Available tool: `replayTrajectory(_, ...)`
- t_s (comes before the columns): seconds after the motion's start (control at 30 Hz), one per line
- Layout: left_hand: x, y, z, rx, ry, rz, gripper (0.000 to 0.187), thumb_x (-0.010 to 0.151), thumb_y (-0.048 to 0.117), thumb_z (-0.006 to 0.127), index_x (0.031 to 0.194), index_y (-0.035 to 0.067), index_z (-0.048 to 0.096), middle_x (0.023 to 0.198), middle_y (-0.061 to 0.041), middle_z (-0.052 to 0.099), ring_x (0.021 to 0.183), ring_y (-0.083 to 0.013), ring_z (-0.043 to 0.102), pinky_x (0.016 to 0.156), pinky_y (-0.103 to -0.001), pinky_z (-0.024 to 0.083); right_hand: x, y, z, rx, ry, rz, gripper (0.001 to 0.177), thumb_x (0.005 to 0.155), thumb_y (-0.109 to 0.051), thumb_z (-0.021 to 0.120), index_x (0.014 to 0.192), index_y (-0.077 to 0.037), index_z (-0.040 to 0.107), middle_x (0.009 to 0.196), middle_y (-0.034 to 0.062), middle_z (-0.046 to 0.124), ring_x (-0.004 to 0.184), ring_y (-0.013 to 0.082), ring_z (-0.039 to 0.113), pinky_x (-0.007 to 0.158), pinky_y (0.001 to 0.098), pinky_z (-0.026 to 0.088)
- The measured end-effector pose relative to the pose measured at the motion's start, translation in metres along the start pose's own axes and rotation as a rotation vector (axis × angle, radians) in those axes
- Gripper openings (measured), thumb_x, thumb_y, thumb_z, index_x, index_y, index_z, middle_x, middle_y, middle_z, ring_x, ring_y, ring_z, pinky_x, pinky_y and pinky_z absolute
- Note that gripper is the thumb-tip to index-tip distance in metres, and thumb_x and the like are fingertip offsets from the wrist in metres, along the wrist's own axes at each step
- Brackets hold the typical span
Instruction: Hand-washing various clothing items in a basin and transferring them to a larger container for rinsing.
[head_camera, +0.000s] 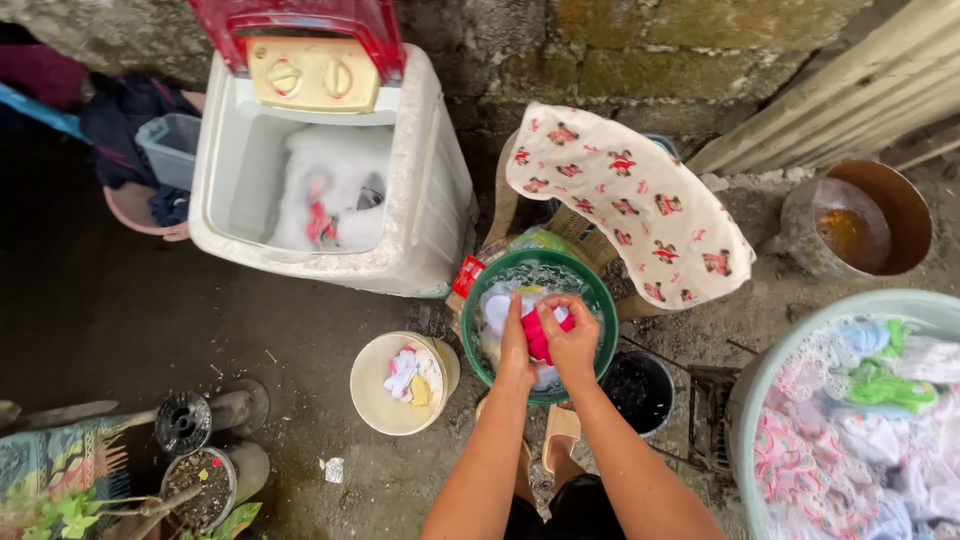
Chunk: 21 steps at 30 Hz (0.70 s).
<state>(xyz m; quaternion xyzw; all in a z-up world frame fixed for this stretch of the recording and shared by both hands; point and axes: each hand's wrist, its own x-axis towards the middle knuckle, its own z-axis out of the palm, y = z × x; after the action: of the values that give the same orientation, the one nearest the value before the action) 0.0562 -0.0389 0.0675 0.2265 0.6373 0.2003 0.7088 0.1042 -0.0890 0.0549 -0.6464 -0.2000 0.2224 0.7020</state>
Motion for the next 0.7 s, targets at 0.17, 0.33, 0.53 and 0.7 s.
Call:
replayTrajectory(0.17, 0.017, -0.02, 0.008, -0.582, -0.012, -0.029, 0.016, 0.072, 0.006, 0.084, 0.072, 0.012, 0.069, 0.071, -0.006, 0.068, 0.064, -0.0208, 0.069, 0.057, -0.032, 0.056, -0.002, -0.015, 0.003, 0.058, 0.153, 0.002, 0.019, 0.089, -0.01, 0.076, 0.108, -0.008, 0.072, 0.089, 0.006, 0.071, 0.09, 0.0141, 0.063, 0.093, 0.0336, 0.05)
replayTrajectory(0.33, -0.01, -0.001, 0.005, -0.208, -0.076, 0.719, 0.011, 0.076, 0.005, 0.078, 0.077, 0.014, 0.073, 0.079, -0.003, 0.072, 0.075, -0.0234, 0.07, 0.068, -0.035, 0.057, 0.033, 0.081, -0.023, 0.55, 0.155, 0.747, 0.044, 0.097, -0.007, 0.056, 0.141, -0.004, 0.058, 0.11, 0.0149, 0.065, 0.101, 0.0216, 0.066, 0.103, 0.0366, 0.05)
replayTrajectory(0.53, -0.016, 0.001, 0.001, 0.431, -0.193, 1.767, 0.011, 0.08, 0.007, 0.069, 0.08, 0.016, 0.075, 0.086, 0.0, 0.071, 0.088, -0.0285, 0.07, 0.079, -0.041, 0.06, 0.074, 0.065, -0.028, 0.44, -0.355, 0.974, 0.049, 0.099, -0.007, 0.053, 0.148, -0.006, 0.053, 0.095, 0.0105, 0.058, 0.085, 0.0173, 0.054, 0.088, 0.0338, 0.039)
replayTrajectory(0.7, 0.004, -0.017, 0.0, 0.576, -0.394, 2.116, 0.02, 0.099, 0.016, 0.051, 0.092, 0.02, 0.07, 0.094, -0.003, 0.066, 0.1, -0.032, 0.064, 0.084, -0.043, 0.054, 0.092, 0.005, -0.018, 0.204, -0.858, 1.026, 0.051, 0.094, -0.005, 0.054, 0.145, -0.002, 0.057, 0.066, 0.0033, 0.048, 0.054, 0.0086, 0.039, 0.057, 0.0221, 0.031)
